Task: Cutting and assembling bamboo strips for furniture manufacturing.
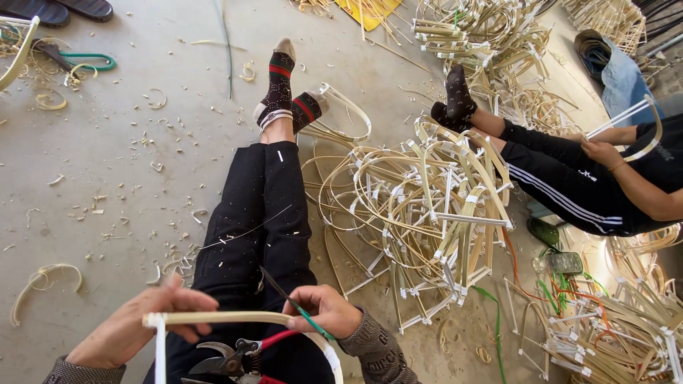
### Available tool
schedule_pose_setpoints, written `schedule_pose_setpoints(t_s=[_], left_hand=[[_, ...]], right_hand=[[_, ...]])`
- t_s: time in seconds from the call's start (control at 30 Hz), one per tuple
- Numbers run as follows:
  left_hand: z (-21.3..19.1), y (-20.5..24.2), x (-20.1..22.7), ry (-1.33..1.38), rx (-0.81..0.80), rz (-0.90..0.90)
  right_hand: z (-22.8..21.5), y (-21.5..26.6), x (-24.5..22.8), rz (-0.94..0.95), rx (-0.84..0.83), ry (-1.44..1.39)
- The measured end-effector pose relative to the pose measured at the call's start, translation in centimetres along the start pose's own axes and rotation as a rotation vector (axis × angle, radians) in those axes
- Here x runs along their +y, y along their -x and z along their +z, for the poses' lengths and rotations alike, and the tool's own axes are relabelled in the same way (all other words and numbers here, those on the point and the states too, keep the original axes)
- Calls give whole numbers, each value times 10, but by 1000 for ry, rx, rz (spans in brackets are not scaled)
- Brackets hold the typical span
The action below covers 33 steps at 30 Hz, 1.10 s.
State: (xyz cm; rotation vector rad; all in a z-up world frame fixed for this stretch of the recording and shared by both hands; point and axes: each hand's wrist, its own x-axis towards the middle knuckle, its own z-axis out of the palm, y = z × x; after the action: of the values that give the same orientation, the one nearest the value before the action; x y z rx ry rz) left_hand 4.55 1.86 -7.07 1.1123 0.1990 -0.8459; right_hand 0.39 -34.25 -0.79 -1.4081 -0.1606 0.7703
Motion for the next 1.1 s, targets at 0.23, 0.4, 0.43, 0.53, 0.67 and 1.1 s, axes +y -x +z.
schedule_pose_setpoints(t_s=[0.23,0.4,0.43,0.53,0.67,1.1], left_hand=[[13,13,21,-516,-508,-227],[27,18,43,-564,-453,-256],[28,19,47,-615,-491,-259],[34,19,54,-706,-536,-255],[25,13,40,-737,-372,-227],[-10,22,-4,-25,225,-46]], right_hand=[[-6,13,-6,116,-57,104],[-14,21,6,114,-7,139],[-14,22,5,130,11,146],[-17,28,7,143,60,121],[-36,34,25,82,287,46],[-123,99,228,576,711,954]])
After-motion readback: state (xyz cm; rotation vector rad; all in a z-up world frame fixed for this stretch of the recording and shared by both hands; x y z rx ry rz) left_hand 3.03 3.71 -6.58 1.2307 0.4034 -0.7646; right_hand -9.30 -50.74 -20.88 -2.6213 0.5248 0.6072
